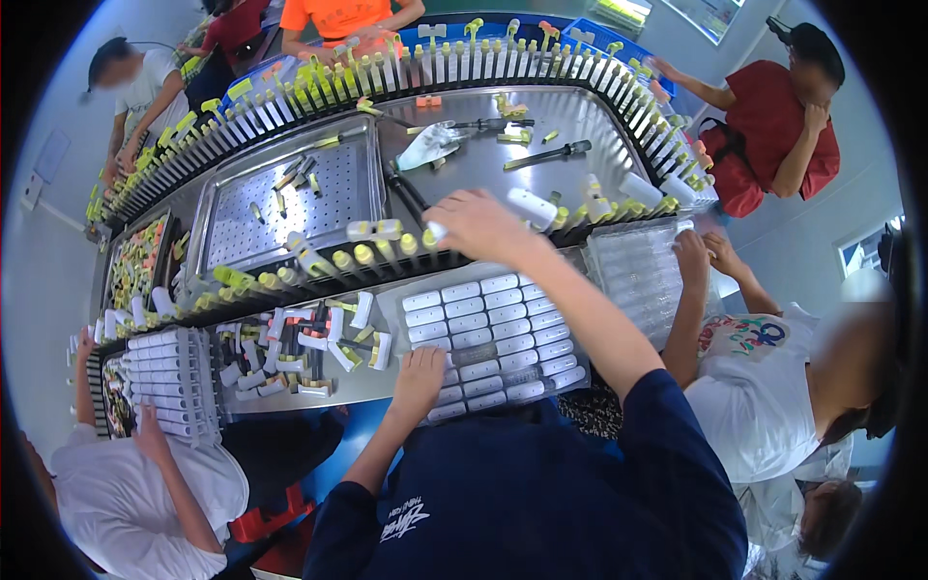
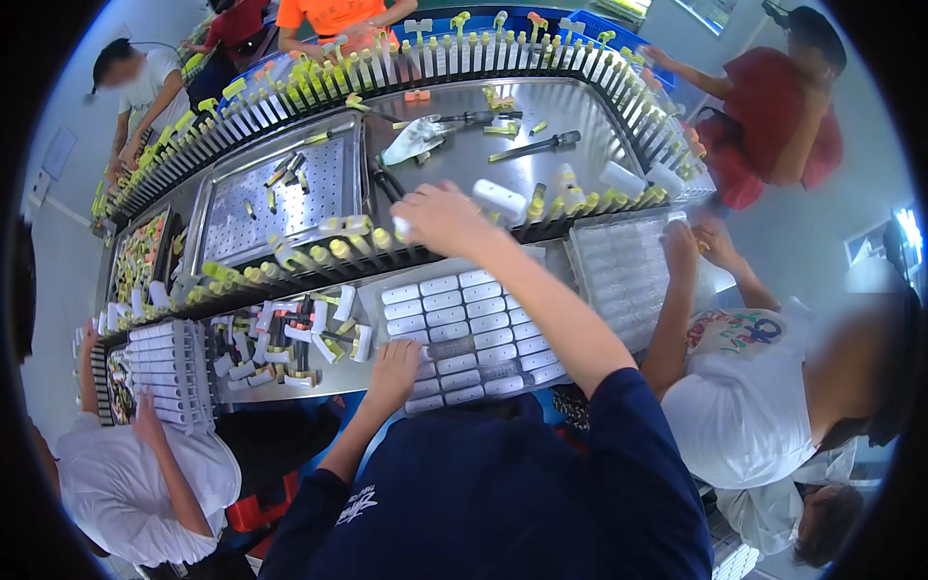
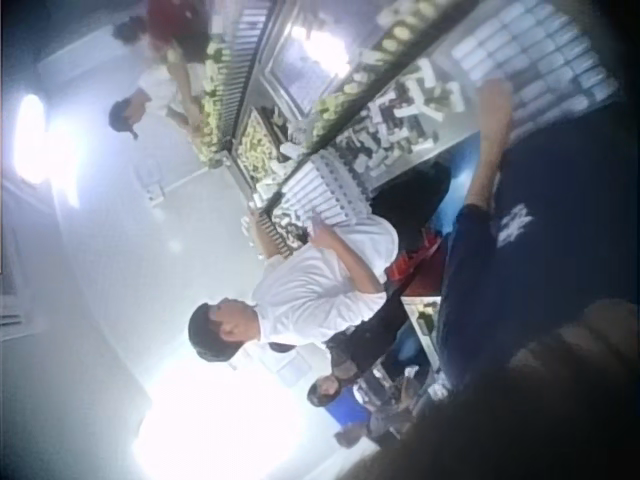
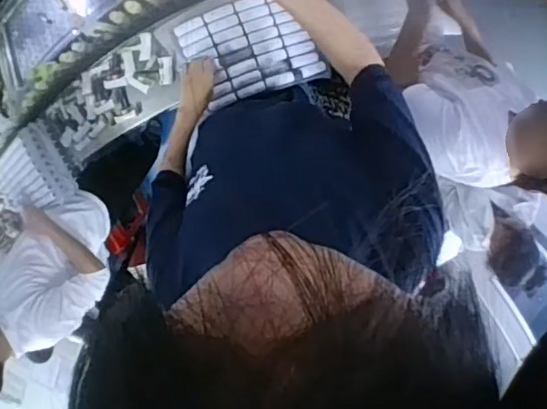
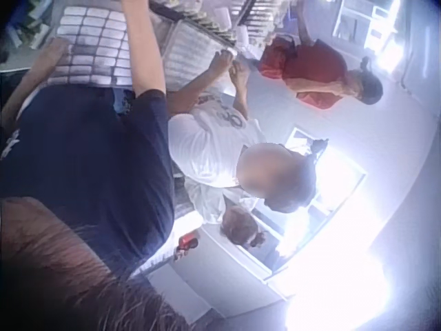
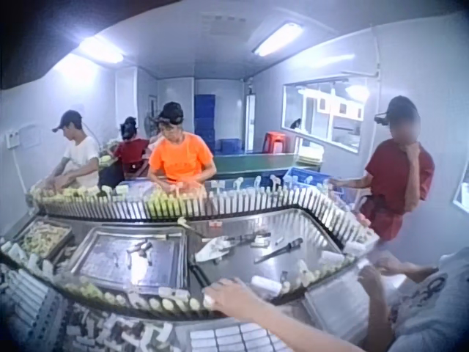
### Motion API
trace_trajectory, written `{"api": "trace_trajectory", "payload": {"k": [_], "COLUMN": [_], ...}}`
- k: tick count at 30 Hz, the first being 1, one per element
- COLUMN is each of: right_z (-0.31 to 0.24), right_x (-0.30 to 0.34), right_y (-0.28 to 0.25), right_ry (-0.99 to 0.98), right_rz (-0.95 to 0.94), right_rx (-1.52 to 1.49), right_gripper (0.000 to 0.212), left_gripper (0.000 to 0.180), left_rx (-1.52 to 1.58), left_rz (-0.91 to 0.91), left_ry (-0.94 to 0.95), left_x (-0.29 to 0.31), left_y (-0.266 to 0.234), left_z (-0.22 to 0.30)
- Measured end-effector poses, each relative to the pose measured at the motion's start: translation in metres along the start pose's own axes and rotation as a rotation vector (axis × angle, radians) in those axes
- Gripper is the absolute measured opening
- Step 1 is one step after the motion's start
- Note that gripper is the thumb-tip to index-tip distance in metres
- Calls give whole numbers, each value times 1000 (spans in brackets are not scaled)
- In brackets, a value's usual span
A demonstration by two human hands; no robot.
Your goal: The person repeatedly picks small white bottles from a tray and places them into a clear plastic organizer. They also handle yellow caps and other small components on a metal table, arranging them into rows. The task is performed by hand without visible tools.
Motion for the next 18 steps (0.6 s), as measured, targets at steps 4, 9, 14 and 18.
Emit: {"api": "trace_trajectory", "payload": {"k": [4, 9, 14, 18], "right_z": [-35, -86, -83, -68], "right_x": [-9, 37, 168, 234], "right_y": [16, -3, 29, 69], "right_ry": [61, -46, 234, 335], "right_rz": [73, 413, 307, 60], "right_rx": [26, -63, -191, -88], "right_gripper": [67, 78, 43, 32], "left_gripper": [45, 55, 59, 46], "left_rx": [236, 345, 423, 187], "left_rz": [208, 455, 453, 511], "left_ry": [-148, -241, -9, 301], "left_x": [-22, -74, -172, -254], "left_y": [-72, -175, -194, -153], "left_z": [-7, 0, 34, 46]}}
Point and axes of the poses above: each hand's wrist, its own x-axis away from the middle knuckle, its own y-axis out of the palm, z = x × y, the point moved 8 cm from there along -x, towards the middle knuckle, and after that the axes turned 12 degrees about z, right-handed, at the moved point
